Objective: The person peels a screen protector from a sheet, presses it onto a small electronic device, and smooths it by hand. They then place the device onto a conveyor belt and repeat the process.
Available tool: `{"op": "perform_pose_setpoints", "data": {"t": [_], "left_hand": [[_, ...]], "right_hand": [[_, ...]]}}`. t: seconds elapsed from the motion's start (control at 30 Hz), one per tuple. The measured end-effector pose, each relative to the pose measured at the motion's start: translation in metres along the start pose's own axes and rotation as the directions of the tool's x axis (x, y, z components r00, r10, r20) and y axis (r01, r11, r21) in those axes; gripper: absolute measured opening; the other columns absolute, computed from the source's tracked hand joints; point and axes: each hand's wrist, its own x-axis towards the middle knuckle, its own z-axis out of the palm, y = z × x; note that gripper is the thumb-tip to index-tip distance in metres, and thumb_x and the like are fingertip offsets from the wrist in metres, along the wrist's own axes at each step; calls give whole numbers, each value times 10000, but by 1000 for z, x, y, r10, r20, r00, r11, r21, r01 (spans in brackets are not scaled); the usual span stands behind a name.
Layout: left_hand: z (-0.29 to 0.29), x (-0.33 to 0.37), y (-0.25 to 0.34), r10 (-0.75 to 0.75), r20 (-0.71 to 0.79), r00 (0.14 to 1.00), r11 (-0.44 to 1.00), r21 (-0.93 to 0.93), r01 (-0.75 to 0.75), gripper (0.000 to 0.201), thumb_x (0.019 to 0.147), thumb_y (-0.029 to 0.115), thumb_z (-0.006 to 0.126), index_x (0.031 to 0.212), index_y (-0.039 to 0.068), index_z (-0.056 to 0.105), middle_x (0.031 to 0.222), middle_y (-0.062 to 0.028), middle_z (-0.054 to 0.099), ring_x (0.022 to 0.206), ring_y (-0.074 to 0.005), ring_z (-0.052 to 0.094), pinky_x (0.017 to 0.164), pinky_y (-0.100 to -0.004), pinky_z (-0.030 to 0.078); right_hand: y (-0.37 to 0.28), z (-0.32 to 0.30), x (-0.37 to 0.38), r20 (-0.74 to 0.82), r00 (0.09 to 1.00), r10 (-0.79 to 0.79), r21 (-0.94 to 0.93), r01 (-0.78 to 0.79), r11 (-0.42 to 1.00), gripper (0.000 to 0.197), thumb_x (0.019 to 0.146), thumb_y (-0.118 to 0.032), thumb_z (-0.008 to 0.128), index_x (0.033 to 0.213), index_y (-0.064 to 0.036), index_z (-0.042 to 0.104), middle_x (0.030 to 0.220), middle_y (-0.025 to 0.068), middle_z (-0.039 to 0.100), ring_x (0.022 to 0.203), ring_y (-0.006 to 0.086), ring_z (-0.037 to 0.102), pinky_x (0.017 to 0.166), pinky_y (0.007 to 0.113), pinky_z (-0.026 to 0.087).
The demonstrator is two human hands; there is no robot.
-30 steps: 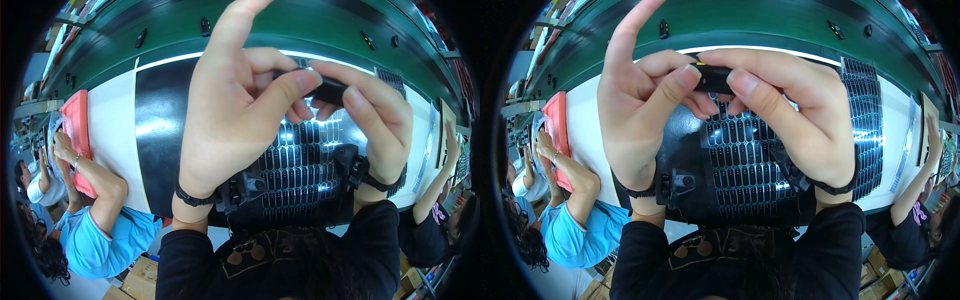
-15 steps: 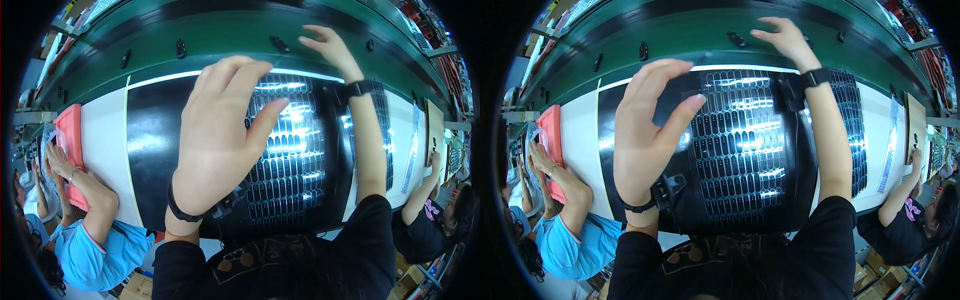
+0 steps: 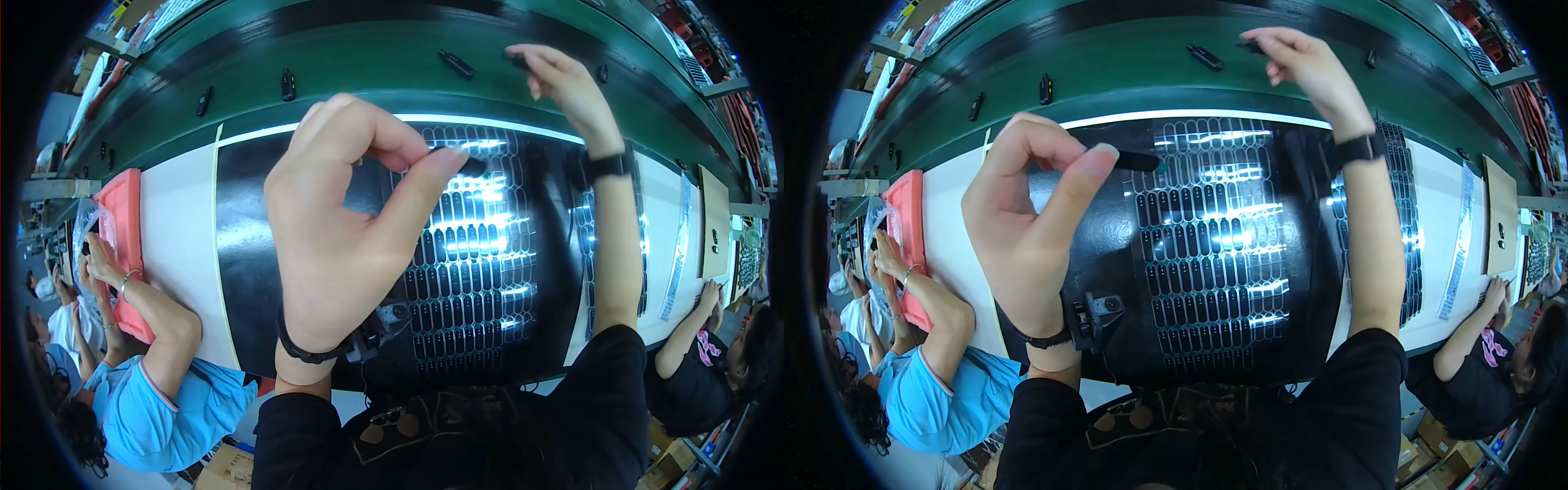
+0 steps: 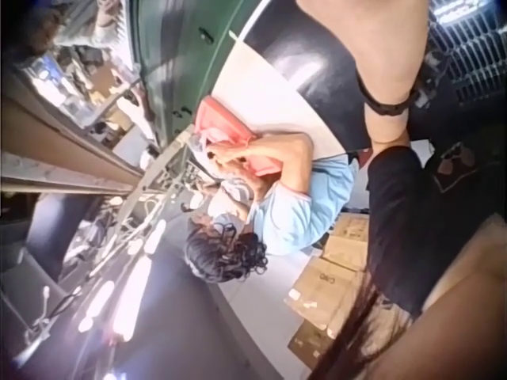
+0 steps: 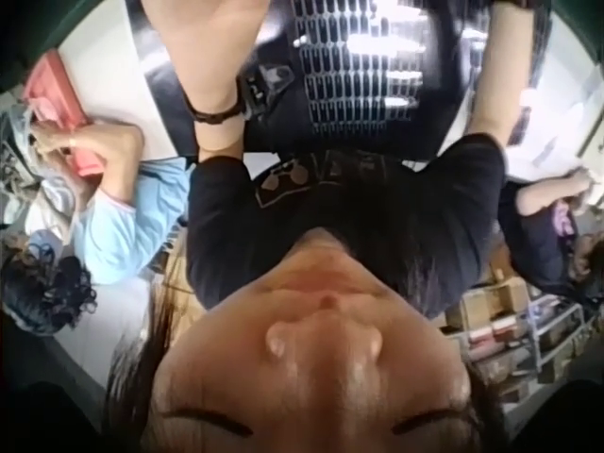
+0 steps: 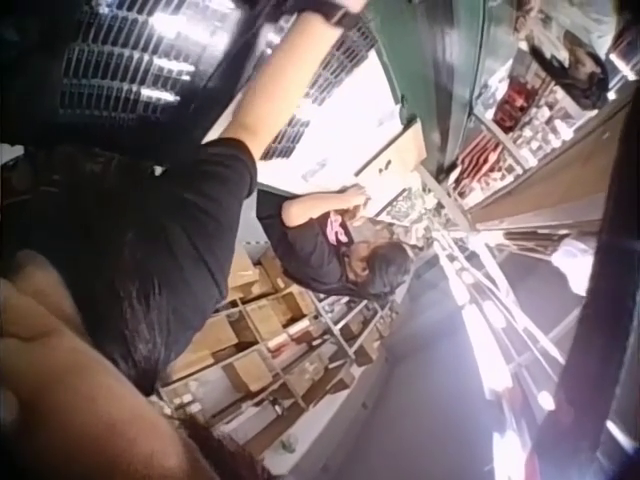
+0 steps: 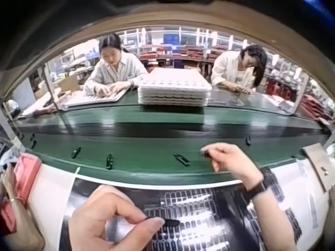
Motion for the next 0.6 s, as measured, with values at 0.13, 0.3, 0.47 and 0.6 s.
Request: {"op": "perform_pose_setpoints", "data": {"t": [0.13, 0.3, 0.47, 0.6], "left_hand": [[2, -3, 0, -60, 2, 998, 978, -199, 59, 124, 690, -25, 615, 694, -3, 493, 691, -18, 442, 635, -88, 415, 584, -196, 317], [8, -5, 9, -87, 20, 996, 926, -367, 89, 102, 723, -26, 576, 713, 0, 478, 701, -24, 426, 629, -88, 401, 589, -186, 304], [12, -7, 12, -99, 62, 993, 883, -454, 116, 98, 733, -15, 565, 711, 4, 472, 706, -26, 425, 640, -86, 393, 590, -182, 296], [14, -6, 13, -130, 59, 990, 867, -478, 143, 105, 727, -11, 574, 705, 6, 472, 701, -23, 422, 645, -88, 386, 587, -182, 290]], "right_hand": [[-35, 43, -52, 79, 993, -87, 175, 72, 982, 255, 832, -94, 509, 1069, -3, 535, 793, 59, 597, 678, 88, 573, 675, 205, 468], [-77, 70, -91, -62, 981, -182, 240, 192, 952, 252, 761, 24, 546, 1011, 53, 549, 917, 123, 602, 802, 146, 594, 706, 221, 477], [-89, 76, -107, -86, 896, -435, -102, 427, 899, 299, 684, 80, 590, 981, 78, 555, 896, 141, 598, 760, 165, 597, 667, 219, 486], [-98, 82, -117, -107, 915, -390, -59, 386, 921, 338, 641, 97, 617, 974, 87, 555, 843, 148, 597, 677, 168, 599, 605, 226, 491]]}}
